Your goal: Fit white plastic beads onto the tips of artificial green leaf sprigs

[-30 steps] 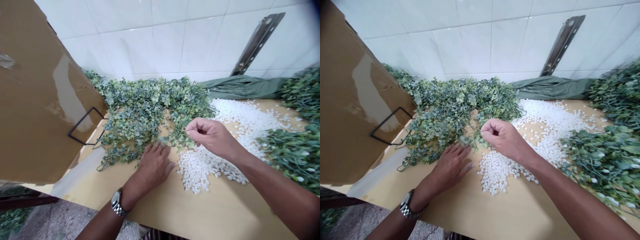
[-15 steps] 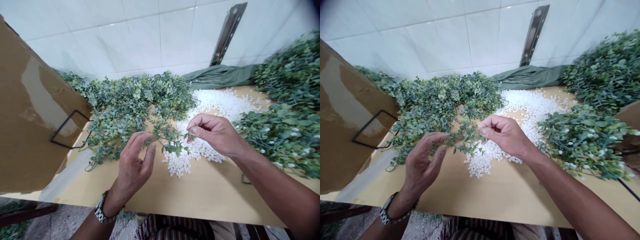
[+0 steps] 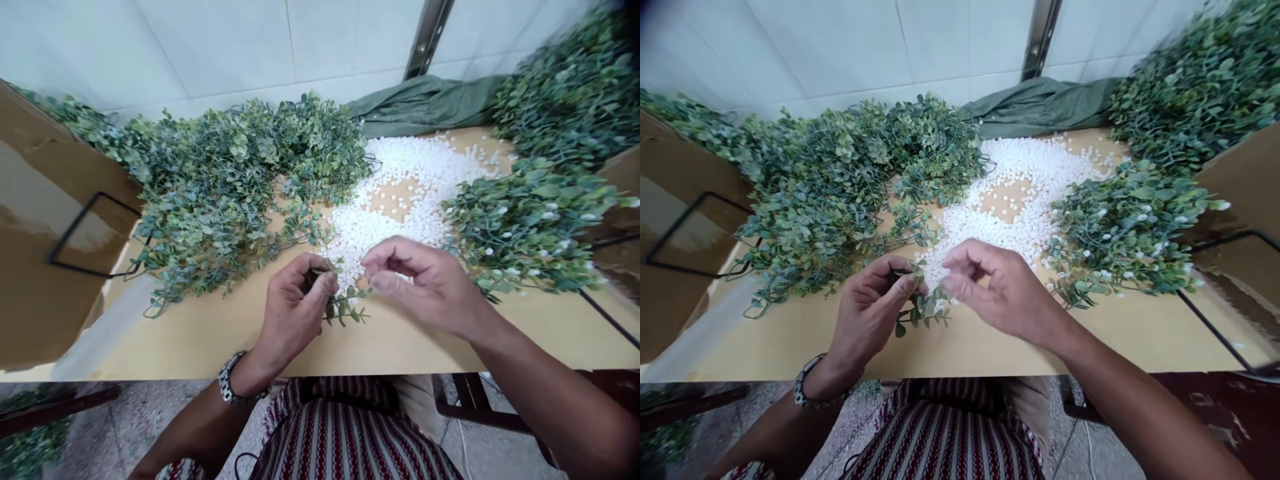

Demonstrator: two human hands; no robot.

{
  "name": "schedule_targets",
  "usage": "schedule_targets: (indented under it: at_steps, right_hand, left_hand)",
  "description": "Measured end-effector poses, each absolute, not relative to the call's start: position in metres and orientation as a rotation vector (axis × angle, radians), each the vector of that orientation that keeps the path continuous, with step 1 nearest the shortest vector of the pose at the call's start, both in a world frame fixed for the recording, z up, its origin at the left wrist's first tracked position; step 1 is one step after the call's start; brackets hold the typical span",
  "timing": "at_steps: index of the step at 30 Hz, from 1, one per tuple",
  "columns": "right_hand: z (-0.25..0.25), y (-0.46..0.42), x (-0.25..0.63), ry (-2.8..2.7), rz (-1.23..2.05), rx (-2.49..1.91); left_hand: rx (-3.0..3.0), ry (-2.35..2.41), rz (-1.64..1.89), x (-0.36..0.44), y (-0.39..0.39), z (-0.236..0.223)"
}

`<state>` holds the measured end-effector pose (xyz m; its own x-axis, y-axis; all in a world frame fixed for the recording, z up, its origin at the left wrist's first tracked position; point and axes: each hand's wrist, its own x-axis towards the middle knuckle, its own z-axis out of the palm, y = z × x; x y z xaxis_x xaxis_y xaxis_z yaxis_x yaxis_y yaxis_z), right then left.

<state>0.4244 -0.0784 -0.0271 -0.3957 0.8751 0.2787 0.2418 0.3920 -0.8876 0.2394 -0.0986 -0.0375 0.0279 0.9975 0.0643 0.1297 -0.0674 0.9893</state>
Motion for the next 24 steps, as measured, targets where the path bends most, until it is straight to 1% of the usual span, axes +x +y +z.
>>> schedule_targets:
  at_steps: [5,8,11,14,19,24]
  right_hand:
    - [-0.045,-0.098,0.422,-1.951,0.89,-1.029]
    - [-0.051,-0.104,0.423,-2.031,0.78,-0.959]
    - [-0.051,-0.107,0.435,-2.239,0.808,-0.872]
    - [-0.052,-0.104,0.452,-2.244,0.793,-1.011]
    - [-0.06,-0.085,0.46,-2.328,0.32,-1.299]
    - [-0.072,-0.071,0.444,-2.564,-0.042,-1.253]
  left_hand:
    - [1.056,1.141,1.314,0.25,-0.104,-0.045]
    - [1.028,1.071,1.291,0.252,-0.11,-0.049]
    - [1.03,1.051,1.272,0.245,-0.115,-0.052]
    - [1.076,1.108,1.255,0.236,-0.117,-0.055]
    - [1.182,1.138,1.127,0.232,-0.115,-0.06]
    - [1.224,1.193,1.038,0.238,-0.114,-0.059]
